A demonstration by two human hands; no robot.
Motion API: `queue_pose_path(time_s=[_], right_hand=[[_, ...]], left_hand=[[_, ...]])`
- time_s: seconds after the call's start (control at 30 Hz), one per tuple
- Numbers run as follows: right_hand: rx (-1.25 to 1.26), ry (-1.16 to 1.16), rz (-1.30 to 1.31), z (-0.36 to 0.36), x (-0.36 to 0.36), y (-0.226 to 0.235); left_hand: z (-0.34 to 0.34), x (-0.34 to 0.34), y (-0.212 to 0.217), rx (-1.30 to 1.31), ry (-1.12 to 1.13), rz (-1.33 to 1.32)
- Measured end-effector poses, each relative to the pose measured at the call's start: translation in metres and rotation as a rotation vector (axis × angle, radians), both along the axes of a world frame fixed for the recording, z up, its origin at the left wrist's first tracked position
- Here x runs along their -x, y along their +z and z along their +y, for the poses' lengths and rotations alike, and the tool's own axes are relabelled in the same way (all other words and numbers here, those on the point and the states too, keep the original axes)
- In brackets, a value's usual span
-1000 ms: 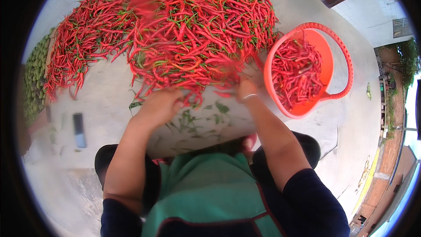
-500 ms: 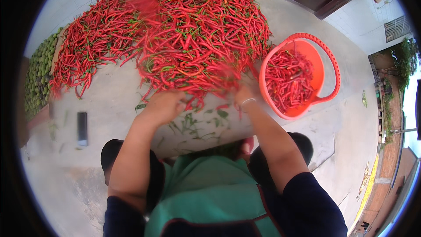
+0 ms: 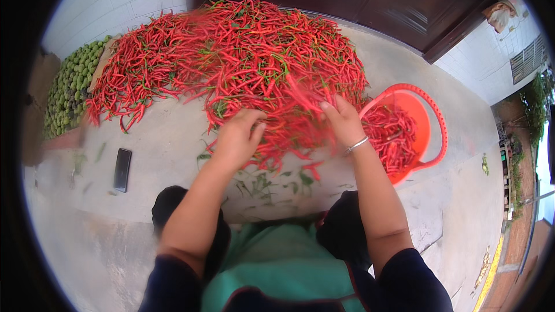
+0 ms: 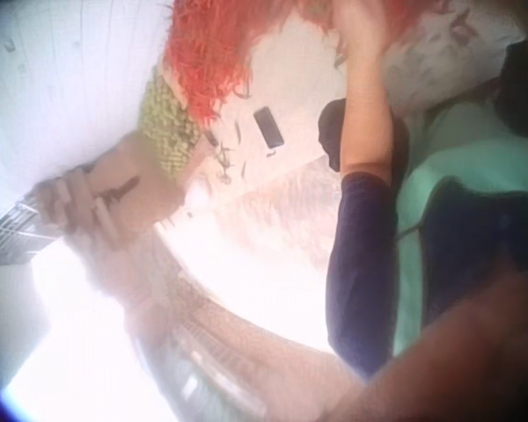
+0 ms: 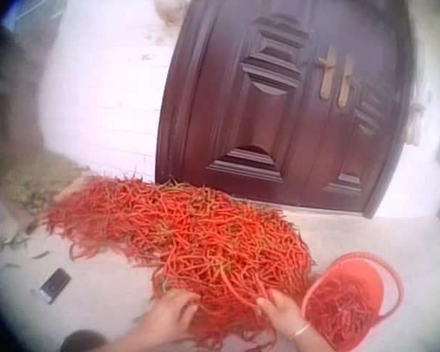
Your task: The person picks the stems off red chili peppers by hand and places the peppers into a red bucket.
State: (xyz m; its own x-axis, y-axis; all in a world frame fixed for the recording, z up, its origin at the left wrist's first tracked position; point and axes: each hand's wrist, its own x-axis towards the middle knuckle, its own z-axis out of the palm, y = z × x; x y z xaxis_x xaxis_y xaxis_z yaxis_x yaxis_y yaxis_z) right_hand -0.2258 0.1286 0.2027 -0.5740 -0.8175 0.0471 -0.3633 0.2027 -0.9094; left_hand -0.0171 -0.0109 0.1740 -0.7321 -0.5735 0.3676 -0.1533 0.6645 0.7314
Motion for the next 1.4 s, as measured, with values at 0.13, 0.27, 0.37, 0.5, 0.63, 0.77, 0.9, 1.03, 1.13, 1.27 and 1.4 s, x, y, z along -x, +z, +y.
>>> queue_pose_path(time_s=[0.13, 0.27, 0.37, 0.5, 0.63, 0.77, 0.9, 1.03, 1.13, 1.27, 1.4], right_hand=[[-0.092, 0.205, -0.129, 0.005, -0.011, -0.011], [-0.19, 0.343, -0.299, 0.008, -0.009, -0.002], [-0.189, 0.351, -0.355, 0.012, -0.005, -0.004], [-0.158, 0.288, -0.45, 0.019, 0.005, -0.004], [-0.151, 0.249, -0.583, 0.029, 0.011, 0.008], [0.062, 0.241, -0.73, 0.029, -0.004, 0.003], [0.095, 0.213, -0.776, 0.03, -0.013, -0.003], [-0.039, 0.312, -0.443, 0.031, -0.01, -0.012], [-0.207, 0.421, -0.137, 0.033, -0.015, -0.015], [-0.171, 0.451, -0.21, 0.032, -0.02, -0.009], [-0.163, 0.469, -0.292, 0.035, -0.015, -0.01]], left_hand=[[-0.008, -0.004, 0.012, 0.359, 0.128, 0.059], [-0.012, -0.006, 0.002, 0.425, -0.026, -0.096], [-0.011, 0.001, -0.009, 0.431, -0.087, -0.096], [-0.01, 0.007, -0.014, 0.279, -0.15, -0.084], [-0.007, 0.008, -0.002, 0.287, -0.151, -0.072], [-0.002, 0.011, -0.007, -0.156, -0.063, 0.116], [-0.01, 0.008, -0.005, -0.853, -0.172, 0.409], [-0.012, -0.002, 0.001, -0.59, -0.112, 0.207], [0.008, 0.004, 0.003, -0.172, -0.209, 0.019], [0.016, 0.006, 0.006, -0.064, -0.385, -0.117], [0.019, 0.004, 0.008, -0.148, -0.463, -0.125]])
